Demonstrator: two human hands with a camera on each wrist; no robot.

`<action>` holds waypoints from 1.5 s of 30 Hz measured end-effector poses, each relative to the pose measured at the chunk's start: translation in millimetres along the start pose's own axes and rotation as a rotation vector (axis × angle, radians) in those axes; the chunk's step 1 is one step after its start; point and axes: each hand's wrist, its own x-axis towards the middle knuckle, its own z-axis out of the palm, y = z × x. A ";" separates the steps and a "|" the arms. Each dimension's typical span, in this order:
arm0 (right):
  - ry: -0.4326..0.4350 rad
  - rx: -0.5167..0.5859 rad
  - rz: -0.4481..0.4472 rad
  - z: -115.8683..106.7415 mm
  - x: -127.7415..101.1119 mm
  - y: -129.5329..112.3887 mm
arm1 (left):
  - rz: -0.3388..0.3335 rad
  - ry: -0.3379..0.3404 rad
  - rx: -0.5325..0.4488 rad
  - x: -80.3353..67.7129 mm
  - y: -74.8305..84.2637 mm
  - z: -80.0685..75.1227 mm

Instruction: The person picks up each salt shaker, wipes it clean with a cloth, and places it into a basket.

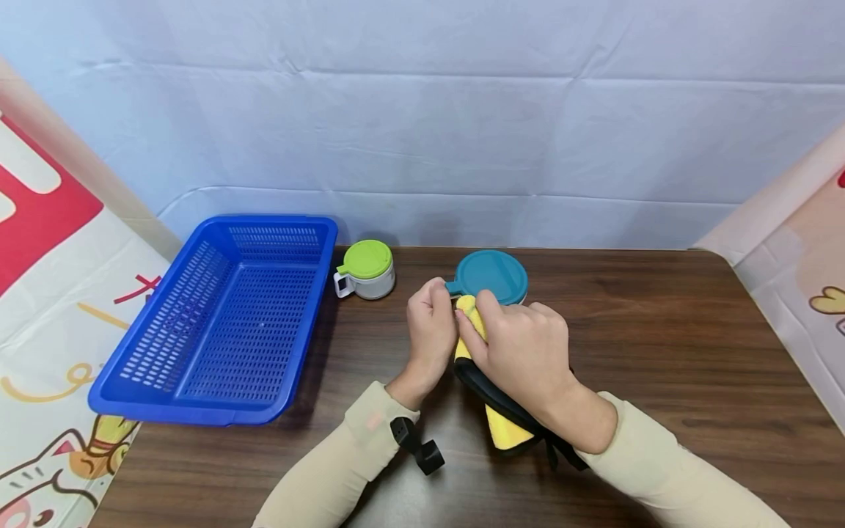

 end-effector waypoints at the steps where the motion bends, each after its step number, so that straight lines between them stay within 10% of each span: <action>1: -0.004 0.000 0.001 -0.4 0.1 0.2 | 0.002 0.001 0.001 0.1 -0.3 0.0; 45: 0.035 0.050 -0.056 -7.0 -13.1 18.1 | -0.014 0.001 0.044 2.7 5.2 -4.2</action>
